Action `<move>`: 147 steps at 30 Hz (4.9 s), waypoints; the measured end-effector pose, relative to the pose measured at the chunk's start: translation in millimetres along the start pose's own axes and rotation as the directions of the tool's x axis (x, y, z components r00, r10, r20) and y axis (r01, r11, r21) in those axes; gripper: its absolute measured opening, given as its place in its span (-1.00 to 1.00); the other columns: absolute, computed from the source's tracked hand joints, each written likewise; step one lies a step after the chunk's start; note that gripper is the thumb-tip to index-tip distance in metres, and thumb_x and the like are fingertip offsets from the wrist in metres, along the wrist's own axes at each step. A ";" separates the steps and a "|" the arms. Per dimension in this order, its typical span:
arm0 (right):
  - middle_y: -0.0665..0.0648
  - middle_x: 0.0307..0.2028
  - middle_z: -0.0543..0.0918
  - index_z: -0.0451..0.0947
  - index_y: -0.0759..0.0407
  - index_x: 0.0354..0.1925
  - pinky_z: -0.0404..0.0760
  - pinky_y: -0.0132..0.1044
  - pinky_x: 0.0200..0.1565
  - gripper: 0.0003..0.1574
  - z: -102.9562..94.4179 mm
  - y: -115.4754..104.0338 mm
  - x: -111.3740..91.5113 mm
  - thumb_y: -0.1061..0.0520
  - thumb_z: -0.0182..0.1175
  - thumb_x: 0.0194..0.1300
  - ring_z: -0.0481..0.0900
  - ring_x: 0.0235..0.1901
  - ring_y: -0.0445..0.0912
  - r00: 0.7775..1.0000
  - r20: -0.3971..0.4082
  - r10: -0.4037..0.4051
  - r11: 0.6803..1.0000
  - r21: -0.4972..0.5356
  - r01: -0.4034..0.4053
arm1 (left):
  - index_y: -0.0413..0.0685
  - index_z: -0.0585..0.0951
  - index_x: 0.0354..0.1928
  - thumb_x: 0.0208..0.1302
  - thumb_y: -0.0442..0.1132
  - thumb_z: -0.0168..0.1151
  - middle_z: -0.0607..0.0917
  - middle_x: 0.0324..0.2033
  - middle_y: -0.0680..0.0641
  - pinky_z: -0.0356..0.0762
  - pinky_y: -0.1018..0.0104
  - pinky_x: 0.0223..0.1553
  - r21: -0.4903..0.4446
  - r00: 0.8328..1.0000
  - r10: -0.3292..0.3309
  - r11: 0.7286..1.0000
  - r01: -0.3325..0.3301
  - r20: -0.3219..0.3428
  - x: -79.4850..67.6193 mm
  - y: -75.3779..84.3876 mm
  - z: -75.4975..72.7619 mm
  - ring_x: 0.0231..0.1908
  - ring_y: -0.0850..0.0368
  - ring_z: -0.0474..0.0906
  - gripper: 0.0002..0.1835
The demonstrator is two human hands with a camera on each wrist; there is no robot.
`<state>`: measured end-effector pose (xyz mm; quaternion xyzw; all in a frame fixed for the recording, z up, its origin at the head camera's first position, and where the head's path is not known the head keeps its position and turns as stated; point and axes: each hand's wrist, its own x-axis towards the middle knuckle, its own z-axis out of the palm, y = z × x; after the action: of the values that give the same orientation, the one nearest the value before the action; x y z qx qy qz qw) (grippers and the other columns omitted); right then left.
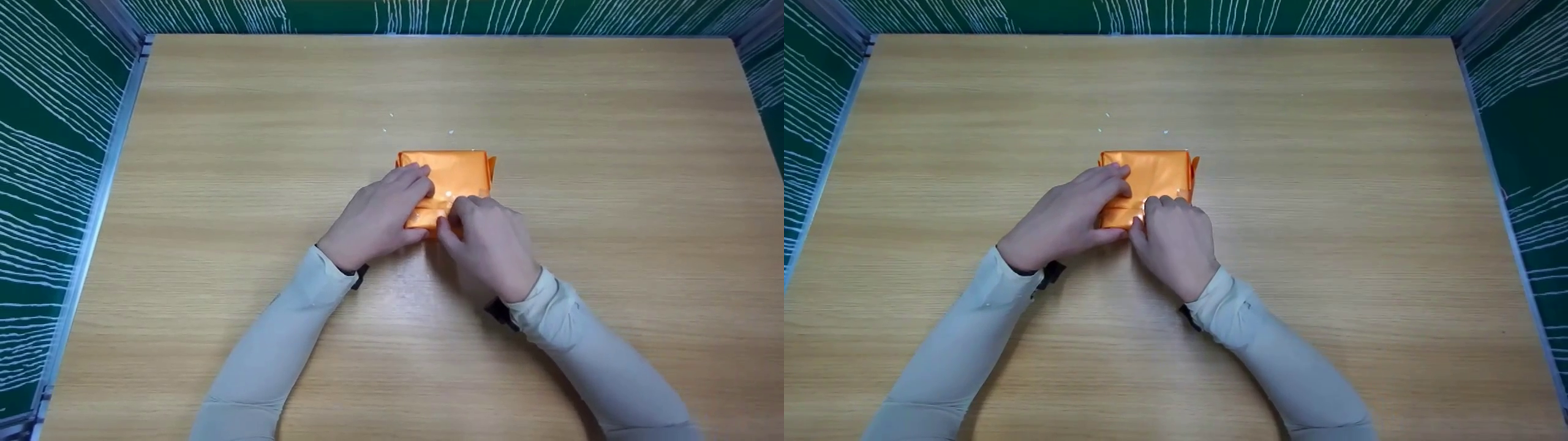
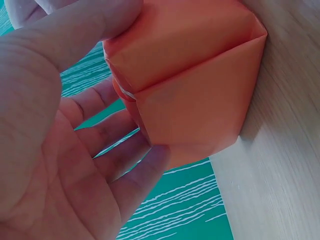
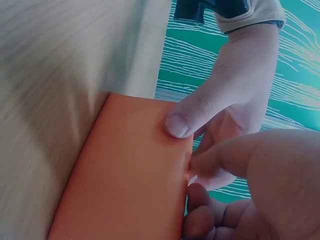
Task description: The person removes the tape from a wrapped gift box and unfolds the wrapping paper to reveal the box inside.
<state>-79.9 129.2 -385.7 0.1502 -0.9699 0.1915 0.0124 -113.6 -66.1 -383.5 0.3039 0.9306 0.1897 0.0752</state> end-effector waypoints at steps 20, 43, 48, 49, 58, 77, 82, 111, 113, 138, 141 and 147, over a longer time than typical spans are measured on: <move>0.05 -0.53 0.55 0.61 0.19 -0.39 0.46 -0.23 -0.41 -0.90 -15.1 23.1 23.2 0.27 0.23 0.28 0.47 -0.51 -0.07 0.954 0.217 -0.207 0.965 0.205 0.163 | -0.03 0.54 0.12 0.29 0.01 0.46 0.41 0.47 -0.08 0.38 0.09 0.41 0.012 1.000 0.015 1.000 -0.015 -0.010 0.1 0.4 0.0 0.54 0.04 0.19 -0.52; 0.04 -0.55 0.49 0.52 0.12 -0.47 0.40 -0.19 -0.48 -0.65 -10.3 14.3 12.1 -0.02 0.36 0.34 0.44 -0.53 -0.03 0.976 0.104 -0.189 0.982 0.034 0.187 | -0.05 0.54 0.14 0.37 0.10 0.36 0.40 0.48 -0.13 0.37 0.09 0.42 0.035 1.000 0.010 0.999 -0.010 0.002 0.0 1.5 -0.6 0.55 0.00 0.18 -0.51; 0.07 -0.53 0.54 0.62 0.18 -0.38 0.47 -0.17 -0.45 -0.77 -9.1 11.3 13.0 0.09 0.26 0.39 0.48 -0.50 -0.01 0.976 0.134 -0.174 0.985 0.035 0.171 | -0.04 0.53 0.16 0.34 0.00 0.39 0.39 0.48 -0.11 0.34 0.10 0.44 0.045 1.000 -0.004 0.999 0.004 0.013 0.4 1.6 -0.8 0.55 0.02 0.16 -0.53; 0.08 -0.53 0.54 0.63 0.19 -0.37 0.47 -0.17 -0.45 -0.80 -9.7 11.4 13.3 0.12 0.25 0.38 0.48 -0.50 0.00 0.975 0.140 -0.175 0.984 0.039 0.172 | -0.04 0.53 0.16 0.33 -0.01 0.40 0.39 0.48 -0.10 0.33 0.10 0.44 0.044 1.000 -0.006 0.999 0.005 0.014 0.4 1.7 -1.0 0.55 0.02 0.16 -0.53; 0.09 -0.51 0.52 0.61 0.25 -0.37 0.45 -0.21 -0.40 -0.93 -13.7 16.7 18.2 0.27 0.25 0.28 0.46 -0.49 -0.01 0.959 0.163 -0.231 0.972 0.089 0.219 | -0.03 0.53 0.16 0.31 -0.04 0.41 0.38 0.49 -0.09 0.31 0.09 0.46 0.031 1.000 -0.011 0.999 0.011 0.014 -0.4 0.0 -1.1 0.56 0.02 0.15 -0.53; 0.05 -0.48 0.53 0.51 0.16 -0.38 0.43 -0.18 -0.37 -0.68 -27.4 25.2 11.3 0.06 0.46 0.22 0.45 -0.45 -0.03 0.958 0.180 -0.223 0.973 0.106 0.206 | -0.06 0.53 0.13 0.29 -0.05 0.46 0.40 0.48 -0.11 0.27 0.11 0.48 0.013 1.000 0.021 1.000 -0.021 -0.005 -0.9 -0.6 0.8 0.55 0.01 0.18 -0.53; 0.05 -0.52 0.50 0.47 0.17 -0.42 0.41 -0.20 -0.41 -0.57 -17.3 16.4 11.1 -0.02 0.52 0.22 0.43 -0.49 0.00 0.967 0.151 -0.206 0.979 0.041 0.202 | -0.06 0.53 0.12 0.30 -0.04 0.44 0.41 0.47 -0.12 0.30 0.08 0.46 0.007 1.000 0.008 1.000 -0.008 -0.002 -1.5 -0.2 0.3 0.55 0.00 0.18 -0.54; 0.10 -0.39 0.64 0.68 0.25 -0.29 0.61 -0.11 -0.28 -0.91 -28.3 25.1 15.4 0.35 0.41 0.23 0.54 -0.40 0.00 0.884 0.037 -0.465 0.885 0.016 0.465 | -0.05 0.52 0.18 0.30 -0.05 0.46 0.41 0.46 -0.07 0.34 0.16 0.43 0.030 1.000 0.017 0.999 -0.017 0.005 -0.2 0.6 -2.3 0.54 0.05 0.18 -0.50; 0.09 -0.39 0.66 0.68 0.24 -0.28 0.62 -0.11 -0.27 -0.91 -29.1 27.0 17.1 0.36 0.40 0.25 0.57 -0.40 0.00 0.874 0.045 -0.483 0.875 0.021 0.483 | -0.04 0.52 0.18 0.29 -0.03 0.47 0.40 0.47 -0.08 0.33 0.15 0.44 0.030 1.000 0.011 0.999 -0.011 0.009 0.2 0.6 -2.5 0.54 0.04 0.18 -0.48; 0.09 -0.34 0.65 0.67 0.22 -0.20 0.58 -0.13 -0.29 -0.63 -33.9 35.5 17.4 -0.03 0.51 0.22 0.54 -0.36 -0.01 0.894 0.095 -0.438 0.898 -0.005 0.440 | -0.04 0.53 0.17 0.29 -0.03 0.46 0.38 0.49 -0.09 0.26 0.13 0.48 0.026 1.000 -0.002 1.000 0.002 0.014 -1.0 0.1 -0.6 0.55 0.02 0.16 -0.50; 0.09 -0.36 0.64 0.67 0.21 -0.23 0.60 -0.14 -0.30 -0.67 -29.1 32.4 17.7 0.01 0.52 0.23 0.54 -0.37 -0.01 0.895 0.081 -0.439 0.898 -0.010 0.441 | -0.04 0.52 0.18 0.29 -0.03 0.46 0.37 0.50 -0.09 0.29 0.10 0.47 0.021 1.000 -0.011 1.000 0.010 0.020 -1.5 0.7 -0.6 0.56 0.02 0.15 -0.49; 0.06 -0.39 0.67 0.72 0.17 -0.26 0.58 -0.17 -0.33 -0.90 -25.4 31.9 17.8 0.20 0.46 0.25 0.54 -0.38 -0.02 0.878 0.029 -0.477 0.879 0.007 0.477 | -0.03 0.51 0.19 0.30 -0.05 0.43 0.37 0.49 -0.09 0.30 0.09 0.46 0.027 1.000 -0.006 1.000 0.005 0.020 -1.2 2.1 -1.4 0.56 0.02 0.15 -0.50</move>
<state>-107.1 161.7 -372.5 0.3872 -0.9032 0.1799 0.0447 -111.9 -65.6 -381.4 0.3043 0.9331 0.1738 0.0811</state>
